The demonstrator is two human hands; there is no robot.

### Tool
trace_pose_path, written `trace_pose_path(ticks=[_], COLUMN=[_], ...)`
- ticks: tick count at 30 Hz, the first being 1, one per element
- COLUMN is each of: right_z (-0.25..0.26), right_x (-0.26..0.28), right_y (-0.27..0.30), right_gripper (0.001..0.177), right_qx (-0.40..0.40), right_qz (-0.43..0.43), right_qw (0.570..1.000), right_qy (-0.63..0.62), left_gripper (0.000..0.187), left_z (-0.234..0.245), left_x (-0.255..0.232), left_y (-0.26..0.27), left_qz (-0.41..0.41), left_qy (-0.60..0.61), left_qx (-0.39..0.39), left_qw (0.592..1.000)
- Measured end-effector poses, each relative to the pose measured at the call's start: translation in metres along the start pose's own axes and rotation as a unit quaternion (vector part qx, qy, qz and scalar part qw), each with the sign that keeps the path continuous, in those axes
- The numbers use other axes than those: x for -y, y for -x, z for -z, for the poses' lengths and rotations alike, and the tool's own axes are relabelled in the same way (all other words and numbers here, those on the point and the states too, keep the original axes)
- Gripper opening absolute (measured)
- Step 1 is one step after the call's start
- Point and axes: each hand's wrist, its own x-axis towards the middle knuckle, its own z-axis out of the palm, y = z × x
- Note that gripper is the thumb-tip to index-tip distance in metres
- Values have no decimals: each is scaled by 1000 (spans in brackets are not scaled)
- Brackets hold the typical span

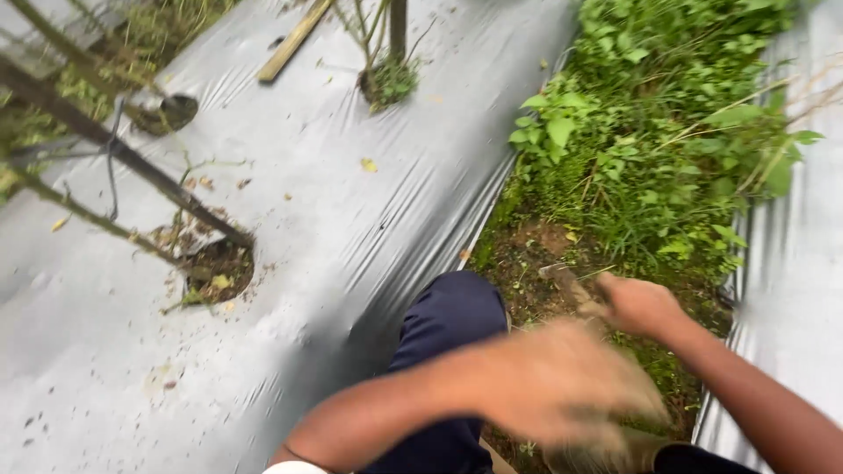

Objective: The person kneels between rows of plants covered with plastic mulch and removes weeds by hand from around the base of the plants. They then use a hand hoe to clear weeds from the soil path between the rows.

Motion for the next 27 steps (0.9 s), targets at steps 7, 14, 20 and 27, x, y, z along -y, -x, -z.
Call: trace_pose_path(ticks=[7, 14, 20, 27], right_z=[-241, -289, -224, -101], right_x=[2, 41, 79, 78], right_y=[-121, -103, -106, -98], right_gripper=[90, 55, 49, 31], right_qx=[157, 122, -162, -268], right_qz=[-80, -250, -251, -229], right_qw=[963, 855, 853, 684], right_qy=[-204, -438, -428, -639], left_gripper=[46, 64, 73, 77], left_z=[47, 15, -14, -11], left_x=[187, 271, 311, 303], left_y=[89, 132, 145, 144], left_qz=[99, 405, 386, 405], left_qy=[-214, -275, -409, -352], left_qx=[-446, -356, -332, -291], left_qw=[863, 796, 757, 792])
